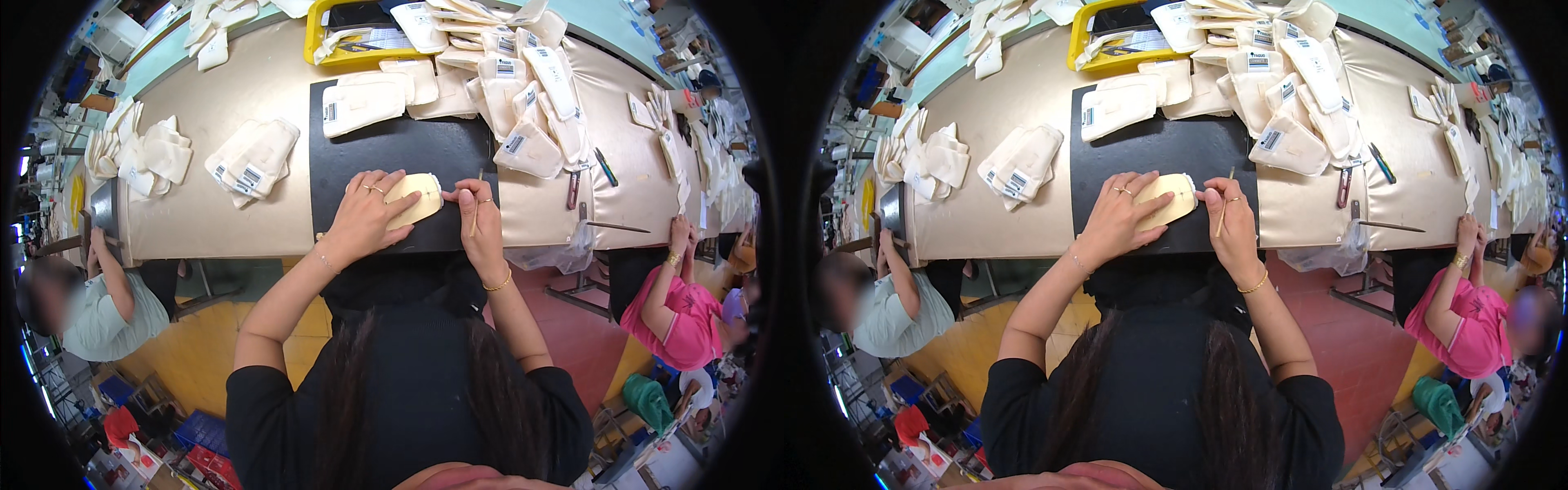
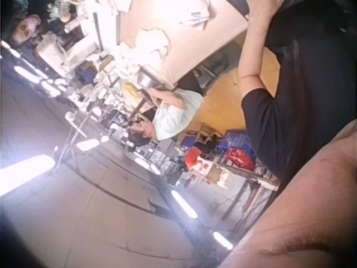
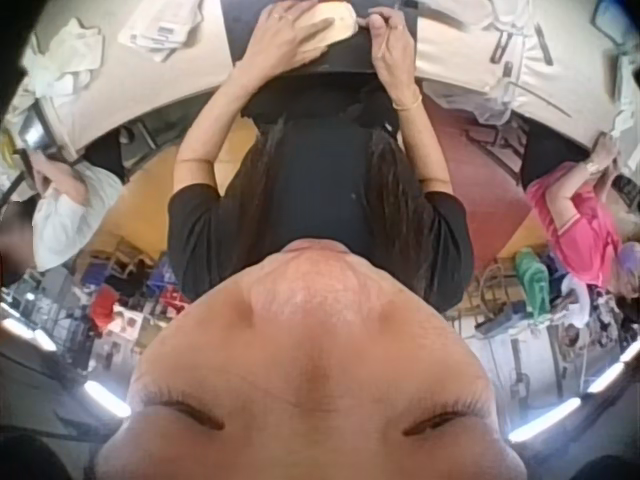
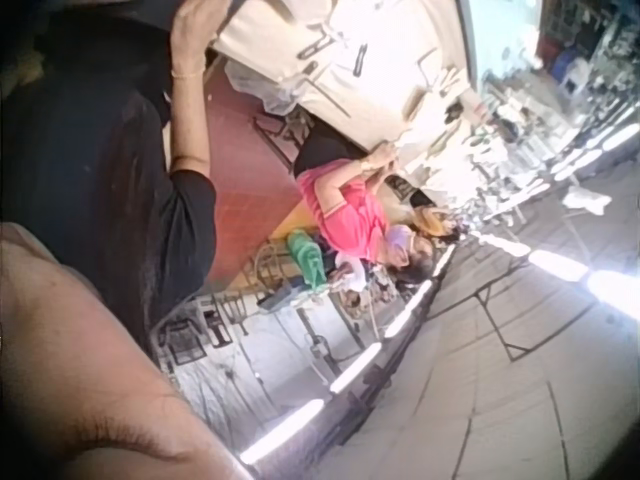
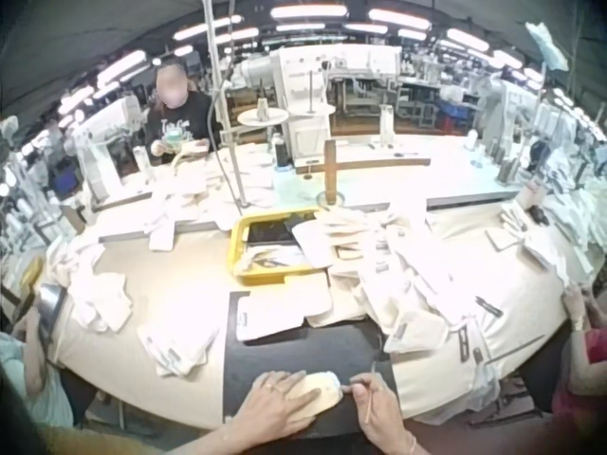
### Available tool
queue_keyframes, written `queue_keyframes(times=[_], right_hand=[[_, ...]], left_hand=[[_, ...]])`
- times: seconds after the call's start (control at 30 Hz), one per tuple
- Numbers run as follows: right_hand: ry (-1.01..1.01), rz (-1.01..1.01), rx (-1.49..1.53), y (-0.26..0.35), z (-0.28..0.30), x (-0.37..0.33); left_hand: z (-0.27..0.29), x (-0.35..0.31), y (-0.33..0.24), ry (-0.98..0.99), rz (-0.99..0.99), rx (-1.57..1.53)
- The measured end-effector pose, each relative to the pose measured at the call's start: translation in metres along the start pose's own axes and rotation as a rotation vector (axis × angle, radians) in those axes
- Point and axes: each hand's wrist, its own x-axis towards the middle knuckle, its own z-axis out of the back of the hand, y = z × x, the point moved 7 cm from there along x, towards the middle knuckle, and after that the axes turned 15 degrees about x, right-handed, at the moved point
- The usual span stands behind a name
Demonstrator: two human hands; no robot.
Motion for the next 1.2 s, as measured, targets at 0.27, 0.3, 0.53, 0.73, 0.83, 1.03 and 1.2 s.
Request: queue_keyframes(times=[0.27,0.3,0.53,0.73,0.83,1.03,1.2], right_hand=[[-0.046,0.216,-0.016,0.018,0.001,0.005],[-0.075,0.25,-0.077,0.022,0.002,0.005],[0.053,0.023,-0.08,0.013,-0.011,0.018],[0.149,0.134,-0.389,0.02,-0.03,0.032],[0.231,0.14,-0.514,0.027,-0.035,0.036],[0.496,0.064,-0.492,0.033,-0.036,0.033],[0.335,0.23,-0.544,0.02,-0.036,0.042]], left_hand=[[-0.001,0.001,-0.002,0.011,0.0,0.009],[-0.001,0.001,-0.002,0.009,0.0,0.013],[0.0,0.003,-0.006,0.068,0.015,0.05],[0.002,0.003,-0.008,0.074,0.029,0.055],[0.0,0.004,-0.007,0.051,0.049,0.034],[-0.014,0.007,-0.007,0.126,0.111,-0.012],[-0.02,0.011,-0.01,-0.002,0.064,0.14]])
